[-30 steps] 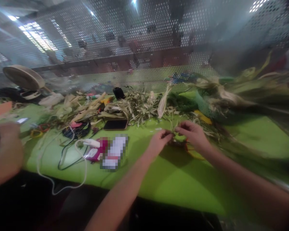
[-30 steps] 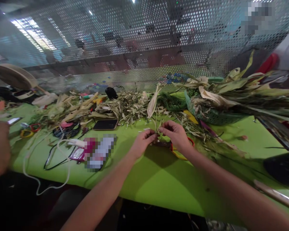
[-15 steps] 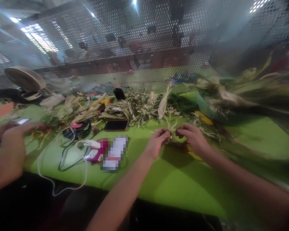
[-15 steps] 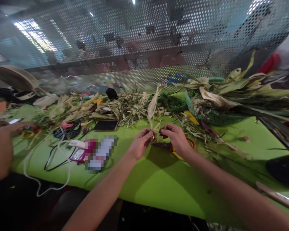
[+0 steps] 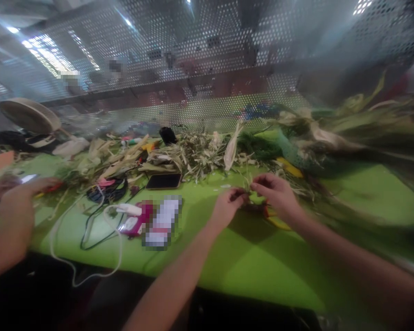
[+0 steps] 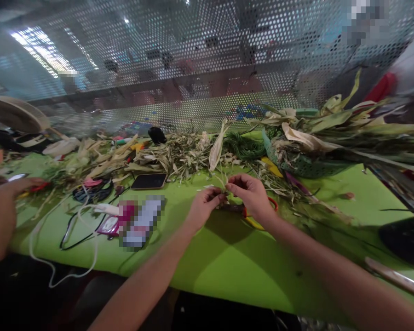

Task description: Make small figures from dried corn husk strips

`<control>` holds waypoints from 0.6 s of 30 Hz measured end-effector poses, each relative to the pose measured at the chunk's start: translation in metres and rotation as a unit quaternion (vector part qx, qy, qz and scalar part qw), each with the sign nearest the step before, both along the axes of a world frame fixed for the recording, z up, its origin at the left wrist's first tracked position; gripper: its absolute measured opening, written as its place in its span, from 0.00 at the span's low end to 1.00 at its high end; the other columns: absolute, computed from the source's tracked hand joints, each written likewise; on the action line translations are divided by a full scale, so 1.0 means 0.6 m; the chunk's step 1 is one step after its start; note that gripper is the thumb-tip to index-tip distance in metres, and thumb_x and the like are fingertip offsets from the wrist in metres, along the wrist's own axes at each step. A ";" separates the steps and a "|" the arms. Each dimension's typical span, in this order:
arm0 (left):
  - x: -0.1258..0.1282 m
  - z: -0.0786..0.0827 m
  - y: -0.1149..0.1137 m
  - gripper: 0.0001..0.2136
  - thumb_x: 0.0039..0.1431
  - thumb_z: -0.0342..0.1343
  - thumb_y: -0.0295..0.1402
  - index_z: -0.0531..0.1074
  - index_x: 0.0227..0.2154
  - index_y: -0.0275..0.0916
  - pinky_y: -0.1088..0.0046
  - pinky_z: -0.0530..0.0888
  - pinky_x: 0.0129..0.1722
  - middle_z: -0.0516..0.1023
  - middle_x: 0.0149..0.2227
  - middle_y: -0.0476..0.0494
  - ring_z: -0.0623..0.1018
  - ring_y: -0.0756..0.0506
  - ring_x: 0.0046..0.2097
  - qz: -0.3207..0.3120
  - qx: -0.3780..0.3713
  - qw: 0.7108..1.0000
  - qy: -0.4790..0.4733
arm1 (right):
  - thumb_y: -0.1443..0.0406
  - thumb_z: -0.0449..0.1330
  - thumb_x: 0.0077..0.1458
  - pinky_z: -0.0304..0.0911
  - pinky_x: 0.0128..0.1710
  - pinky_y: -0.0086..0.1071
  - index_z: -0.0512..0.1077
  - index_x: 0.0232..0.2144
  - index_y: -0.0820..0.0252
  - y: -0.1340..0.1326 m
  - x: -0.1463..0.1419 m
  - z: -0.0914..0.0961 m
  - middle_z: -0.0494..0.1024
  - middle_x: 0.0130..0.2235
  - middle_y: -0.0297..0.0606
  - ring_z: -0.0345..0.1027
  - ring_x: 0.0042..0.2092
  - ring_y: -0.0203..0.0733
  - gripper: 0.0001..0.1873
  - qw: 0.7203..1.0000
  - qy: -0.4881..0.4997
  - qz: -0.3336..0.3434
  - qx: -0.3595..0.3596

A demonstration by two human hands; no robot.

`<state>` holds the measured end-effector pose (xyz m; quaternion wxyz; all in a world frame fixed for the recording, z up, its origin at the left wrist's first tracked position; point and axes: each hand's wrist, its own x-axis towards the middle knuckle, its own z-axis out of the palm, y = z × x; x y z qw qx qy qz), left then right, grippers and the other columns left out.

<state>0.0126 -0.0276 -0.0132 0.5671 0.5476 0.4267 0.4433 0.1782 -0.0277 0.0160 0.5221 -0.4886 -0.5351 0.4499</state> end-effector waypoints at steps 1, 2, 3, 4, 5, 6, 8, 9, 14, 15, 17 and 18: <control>0.000 0.000 0.000 0.10 0.52 0.63 0.38 0.75 0.31 0.36 0.73 0.69 0.37 0.77 0.30 0.46 0.74 0.49 0.33 -0.001 0.005 1.000 0.003 | 0.55 0.69 0.42 0.64 0.31 0.31 0.73 0.28 0.58 0.000 -0.001 0.000 0.76 0.29 0.36 0.68 0.31 0.38 0.15 1.000 -0.002 0.000 0.000; -0.001 -0.001 0.001 0.09 0.52 0.63 0.37 0.75 0.31 0.36 0.73 0.69 0.36 0.77 0.30 0.46 0.74 0.49 0.33 -0.001 0.006 1.000 0.004 | 0.56 0.69 0.42 0.64 0.31 0.31 0.73 0.28 0.58 -0.001 -0.001 -0.001 0.75 0.29 0.35 0.68 0.31 0.38 0.15 1.000 -0.003 -0.001 0.000; -0.001 -0.002 0.002 0.09 0.52 0.62 0.37 0.74 0.32 0.36 0.74 0.69 0.36 0.77 0.30 0.47 0.74 0.49 0.33 0.003 0.004 1.000 0.002 | 0.56 0.69 0.43 0.64 0.31 0.31 0.73 0.27 0.58 -0.001 -0.001 -0.001 0.75 0.29 0.35 0.68 0.30 0.37 0.14 1.000 -0.005 -0.002 0.001; -0.002 -0.003 0.003 0.09 0.53 0.62 0.37 0.74 0.32 0.36 0.74 0.68 0.35 0.77 0.29 0.47 0.74 0.50 0.32 0.007 0.000 1.000 0.000 | 0.56 0.68 0.43 0.64 0.31 0.31 0.73 0.27 0.58 -0.001 -0.001 -0.001 0.75 0.29 0.35 0.67 0.30 0.37 0.14 1.000 -0.008 -0.005 0.003; -0.002 -0.004 0.003 0.09 0.53 0.61 0.37 0.74 0.32 0.36 0.74 0.68 0.34 0.76 0.29 0.47 0.74 0.50 0.32 0.010 -0.004 1.000 -0.001 | 0.56 0.68 0.44 0.64 0.31 0.31 0.73 0.27 0.58 -0.001 -0.001 -0.002 0.75 0.28 0.35 0.67 0.30 0.37 0.13 1.000 -0.013 -0.006 0.006; -0.002 -0.005 0.004 0.09 0.53 0.61 0.37 0.74 0.32 0.36 0.74 0.68 0.34 0.76 0.28 0.47 0.73 0.50 0.31 0.015 -0.005 1.000 -0.001 | 0.56 0.68 0.45 0.64 0.31 0.32 0.73 0.27 0.58 -0.001 -0.001 -0.003 0.75 0.28 0.35 0.67 0.30 0.38 0.13 1.000 -0.019 -0.008 0.009; -0.002 -0.005 0.004 0.09 0.53 0.61 0.37 0.74 0.32 0.36 0.74 0.68 0.34 0.76 0.29 0.47 0.73 0.50 0.31 0.024 0.004 1.000 0.009 | 0.56 0.67 0.45 0.65 0.32 0.32 0.73 0.28 0.58 0.000 -0.001 -0.005 0.76 0.29 0.36 0.68 0.31 0.38 0.13 1.000 -0.022 -0.010 0.013; -0.002 -0.005 0.003 0.09 0.53 0.61 0.37 0.74 0.31 0.36 0.74 0.68 0.35 0.77 0.29 0.47 0.73 0.50 0.32 0.027 0.012 0.999 0.015 | 0.56 0.67 0.45 0.66 0.33 0.33 0.73 0.30 0.58 0.000 -0.002 -0.007 0.76 0.30 0.36 0.69 0.32 0.39 0.13 1.000 -0.017 -0.011 0.016; -0.001 -0.002 0.001 0.08 0.53 0.61 0.36 0.74 0.31 0.36 0.74 0.68 0.35 0.77 0.30 0.47 0.73 0.50 0.32 0.027 0.032 0.998 0.042 | 0.57 0.67 0.44 0.66 0.33 0.33 0.73 0.30 0.58 0.000 -0.003 -0.008 0.76 0.30 0.35 0.69 0.32 0.39 0.13 0.999 -0.026 -0.014 0.028; -0.001 -0.002 0.001 0.08 0.53 0.61 0.36 0.74 0.31 0.36 0.74 0.68 0.34 0.77 0.30 0.47 0.73 0.50 0.32 0.025 0.031 0.998 0.045 | 0.57 0.67 0.44 0.65 0.33 0.33 0.73 0.29 0.58 -0.001 -0.003 -0.006 0.76 0.29 0.35 0.68 0.32 0.39 0.12 0.999 -0.036 -0.016 0.028; -0.001 -0.003 0.002 0.08 0.53 0.60 0.37 0.74 0.32 0.37 0.74 0.67 0.33 0.76 0.29 0.48 0.72 0.50 0.32 0.021 0.026 0.998 0.047 | 0.58 0.67 0.45 0.64 0.31 0.32 0.72 0.27 0.58 -0.003 -0.003 -0.003 0.75 0.28 0.34 0.67 0.30 0.38 0.11 0.998 -0.049 -0.020 0.026; -0.002 -0.004 0.002 0.09 0.54 0.60 0.37 0.74 0.32 0.37 0.74 0.67 0.33 0.75 0.29 0.48 0.72 0.50 0.31 0.023 0.025 0.998 0.048 | 0.59 0.67 0.45 0.63 0.31 0.32 0.72 0.27 0.58 -0.004 -0.003 -0.001 0.74 0.27 0.34 0.67 0.30 0.38 0.11 0.998 -0.052 -0.021 0.025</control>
